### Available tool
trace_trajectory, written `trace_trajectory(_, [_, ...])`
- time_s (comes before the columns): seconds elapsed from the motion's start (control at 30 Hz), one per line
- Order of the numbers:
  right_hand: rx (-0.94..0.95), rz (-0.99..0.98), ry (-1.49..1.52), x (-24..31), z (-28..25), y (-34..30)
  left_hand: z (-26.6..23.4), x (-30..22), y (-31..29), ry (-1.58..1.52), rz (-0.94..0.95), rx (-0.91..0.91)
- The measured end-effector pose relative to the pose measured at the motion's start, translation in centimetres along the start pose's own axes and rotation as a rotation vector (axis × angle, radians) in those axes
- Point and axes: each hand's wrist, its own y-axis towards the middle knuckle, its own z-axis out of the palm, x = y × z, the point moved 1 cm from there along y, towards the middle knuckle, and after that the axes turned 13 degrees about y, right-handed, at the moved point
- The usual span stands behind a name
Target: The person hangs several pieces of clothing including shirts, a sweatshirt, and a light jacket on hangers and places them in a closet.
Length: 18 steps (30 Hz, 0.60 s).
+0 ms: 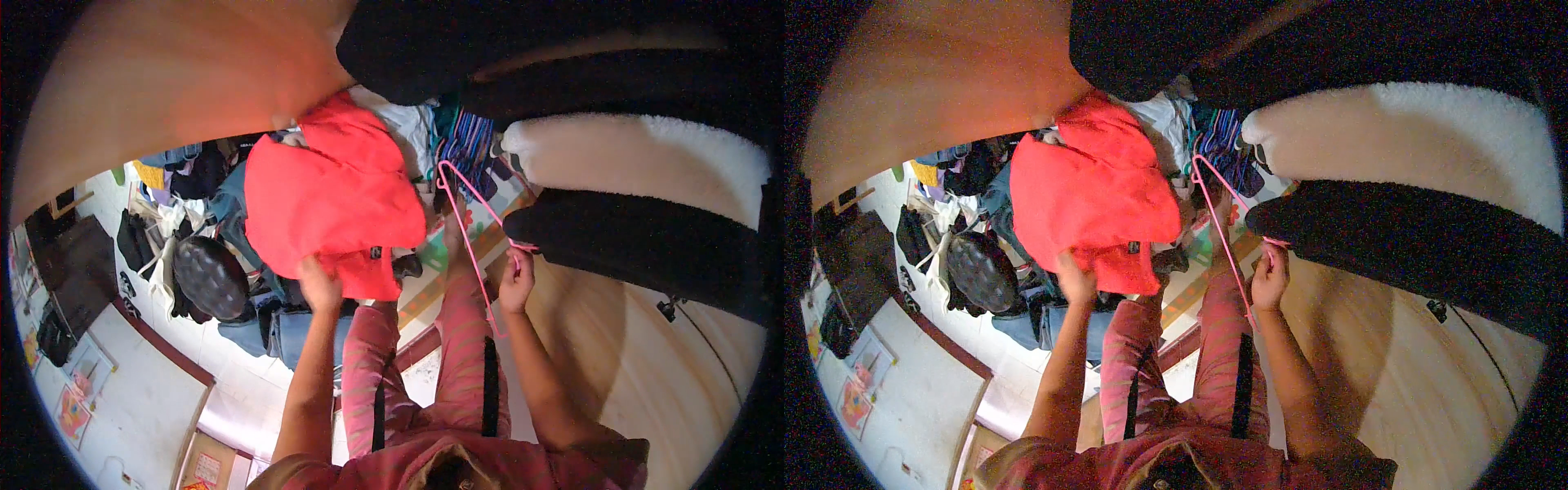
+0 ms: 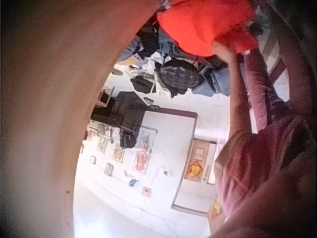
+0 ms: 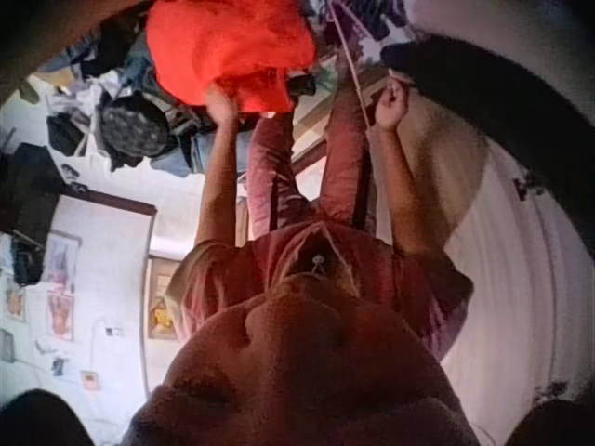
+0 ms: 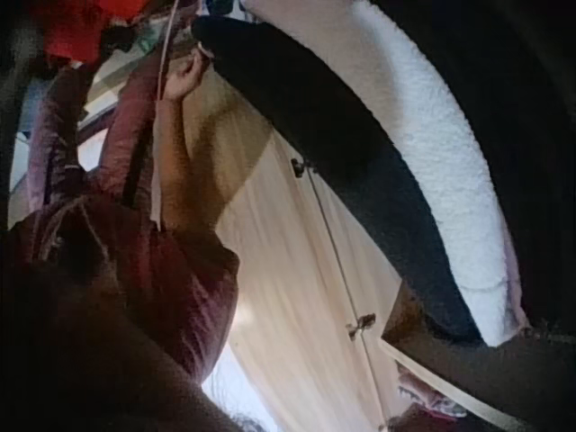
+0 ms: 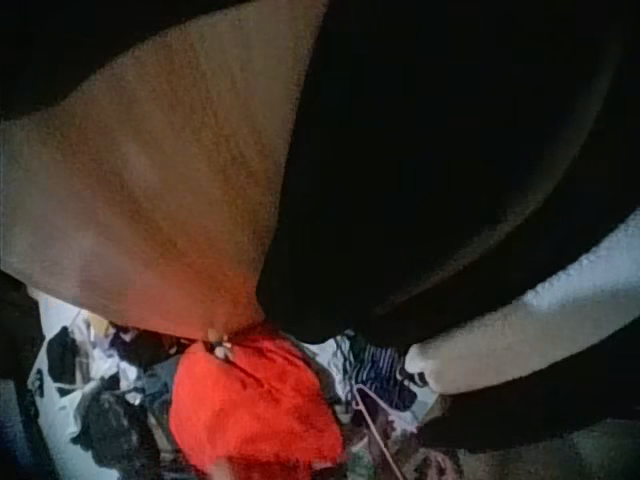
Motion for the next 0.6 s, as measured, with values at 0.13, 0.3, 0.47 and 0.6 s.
trace_trajectory(0.13, [0.108,0.09,-0.031,0.5,-0.2,0.4,1.9,-10.8,0.3,-0.231,0.206,-0.003])
trace_trajectory(0.3, [0.384,0.285,0.1,0.6,0.3,2.1,7.1,-11.7,3.2,0.365,0.159,-0.13])
trace_trajectory(0.47, [0.038,0.862,0.22,-6.9,2.4,4.9,3.5,-8.2,6.0,-0.453,-0.186,-0.052])
trace_trajectory(0.6, [-0.455,1.075,0.792,-8.4,3.8,6.3,-1.1,-5.5,4.7,-0.545,-0.075,0.008])
